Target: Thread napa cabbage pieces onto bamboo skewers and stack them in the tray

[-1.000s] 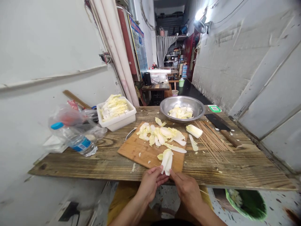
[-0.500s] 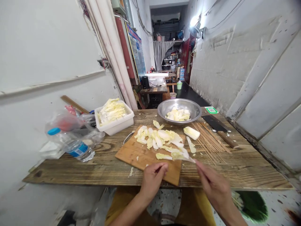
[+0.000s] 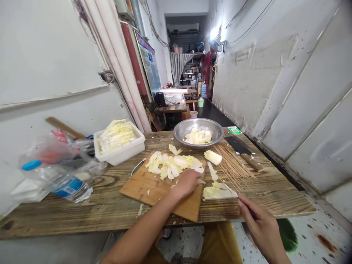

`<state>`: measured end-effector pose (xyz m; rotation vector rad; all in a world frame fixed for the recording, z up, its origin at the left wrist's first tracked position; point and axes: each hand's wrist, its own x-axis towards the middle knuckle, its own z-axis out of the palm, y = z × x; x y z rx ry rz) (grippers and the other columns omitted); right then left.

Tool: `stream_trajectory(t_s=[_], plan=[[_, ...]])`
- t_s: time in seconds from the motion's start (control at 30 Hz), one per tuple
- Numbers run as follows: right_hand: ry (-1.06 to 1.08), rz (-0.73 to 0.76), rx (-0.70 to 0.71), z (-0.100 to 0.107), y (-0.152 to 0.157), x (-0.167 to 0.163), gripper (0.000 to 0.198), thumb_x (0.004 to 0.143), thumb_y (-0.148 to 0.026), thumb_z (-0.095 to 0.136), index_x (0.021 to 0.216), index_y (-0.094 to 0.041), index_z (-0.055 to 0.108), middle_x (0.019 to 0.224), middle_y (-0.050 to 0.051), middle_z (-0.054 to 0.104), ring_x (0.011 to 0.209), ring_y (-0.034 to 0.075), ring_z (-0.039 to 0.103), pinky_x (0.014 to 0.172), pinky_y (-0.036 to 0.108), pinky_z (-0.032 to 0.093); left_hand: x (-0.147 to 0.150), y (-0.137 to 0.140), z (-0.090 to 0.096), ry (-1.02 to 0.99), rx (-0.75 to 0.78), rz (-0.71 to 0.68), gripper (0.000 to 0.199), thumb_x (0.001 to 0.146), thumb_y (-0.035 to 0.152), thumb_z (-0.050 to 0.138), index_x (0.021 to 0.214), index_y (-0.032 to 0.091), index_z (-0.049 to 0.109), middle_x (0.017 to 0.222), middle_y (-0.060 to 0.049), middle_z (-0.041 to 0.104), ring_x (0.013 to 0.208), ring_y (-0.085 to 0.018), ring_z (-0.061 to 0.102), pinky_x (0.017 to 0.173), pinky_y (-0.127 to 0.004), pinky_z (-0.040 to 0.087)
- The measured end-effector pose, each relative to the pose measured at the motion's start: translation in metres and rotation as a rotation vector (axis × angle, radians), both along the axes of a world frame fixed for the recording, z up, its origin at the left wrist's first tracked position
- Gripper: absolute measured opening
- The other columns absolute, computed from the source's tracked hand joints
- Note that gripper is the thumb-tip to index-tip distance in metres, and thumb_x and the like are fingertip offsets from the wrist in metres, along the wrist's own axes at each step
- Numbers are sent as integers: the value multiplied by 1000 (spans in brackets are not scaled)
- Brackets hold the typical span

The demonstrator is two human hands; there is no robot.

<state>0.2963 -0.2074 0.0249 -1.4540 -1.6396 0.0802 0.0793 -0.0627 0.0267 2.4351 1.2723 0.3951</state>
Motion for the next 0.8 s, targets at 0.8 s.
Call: stream_trajectory(t_s=[0.8], plan=[[-49, 473, -97, 20, 1, -49, 32, 89, -15, 46, 116, -26, 59, 98, 3, 70, 84, 12, 67, 70, 20, 54, -71, -87, 41, -905, -562, 293, 23, 72, 35, 68, 81, 15, 74, 73, -1, 71, 69, -14, 60, 70, -23, 45]])
